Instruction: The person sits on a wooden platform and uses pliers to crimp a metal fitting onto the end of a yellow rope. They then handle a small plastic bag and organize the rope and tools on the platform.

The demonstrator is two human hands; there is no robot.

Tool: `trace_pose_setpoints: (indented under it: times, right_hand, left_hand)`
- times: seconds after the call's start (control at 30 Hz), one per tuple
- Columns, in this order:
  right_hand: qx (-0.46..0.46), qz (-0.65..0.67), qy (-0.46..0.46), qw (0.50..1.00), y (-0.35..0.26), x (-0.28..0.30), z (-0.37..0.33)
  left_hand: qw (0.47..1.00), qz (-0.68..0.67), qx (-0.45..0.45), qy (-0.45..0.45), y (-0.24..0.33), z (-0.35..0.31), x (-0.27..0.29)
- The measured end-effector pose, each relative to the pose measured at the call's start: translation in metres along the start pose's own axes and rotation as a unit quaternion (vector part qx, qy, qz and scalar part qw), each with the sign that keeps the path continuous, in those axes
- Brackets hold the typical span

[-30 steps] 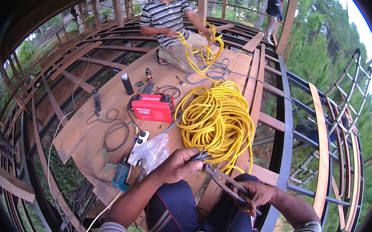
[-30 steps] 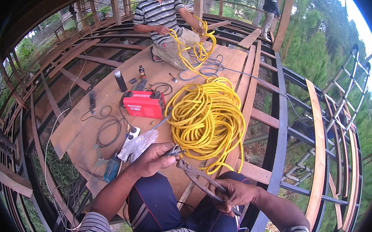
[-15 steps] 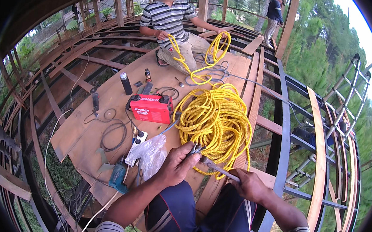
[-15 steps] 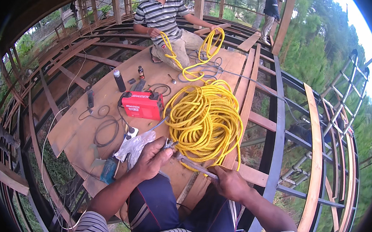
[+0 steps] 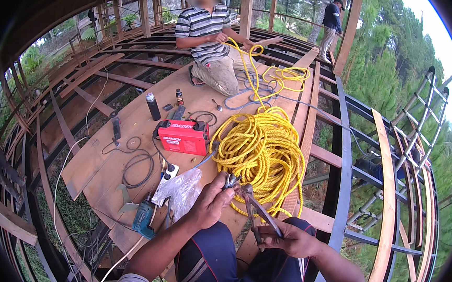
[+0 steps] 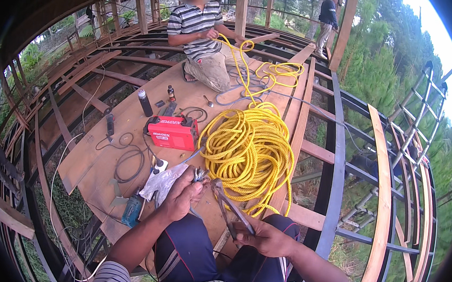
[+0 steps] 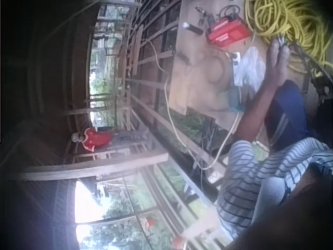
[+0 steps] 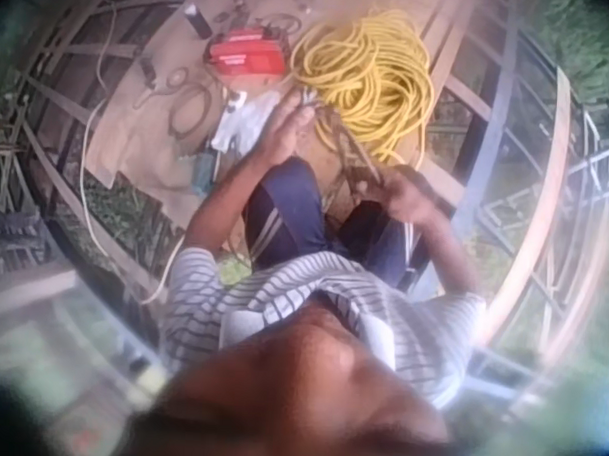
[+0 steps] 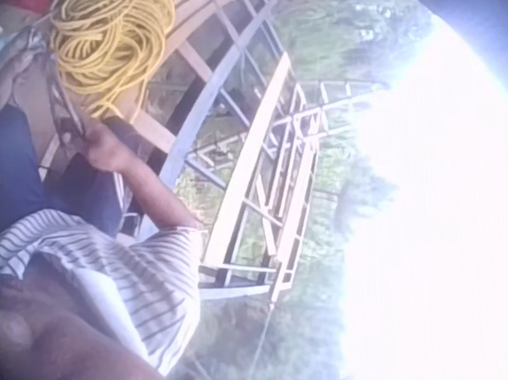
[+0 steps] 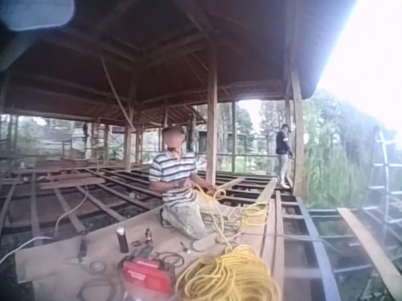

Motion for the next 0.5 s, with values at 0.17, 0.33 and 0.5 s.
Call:
trace_pose_setpoints:
  times: [0.17, 0.33, 0.5]
  right_hand:
    - [0.044, -0.176, 0.025, 0.983, -0.015, 0.009, -0.004]
    - [0.109, -0.438, 0.103, 0.886, -0.041, 0.024, -0.009]
    - [0.097, -0.612, 0.133, 0.774, -0.059, 0.03, -0.013]
  left_hand:
    - [0.981, 0.183, -0.061, 0.025, 0.011, 0.002, -0.005]
    - [0.964, 0.262, -0.052, 0.021, 0.016, 0.001, -0.01]
    - [0.958, 0.281, -0.044, 0.016, 0.015, 0.001, -0.011]
Point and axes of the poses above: each hand's wrist, its own z-axis towards the middle knuckle, its own x-axis out of the back of the hand, y = z × x, the point moved 8 cm from there along z, towards the middle knuckle, and after that the axes turned 3 degrees about x, right-handed, at the moved point
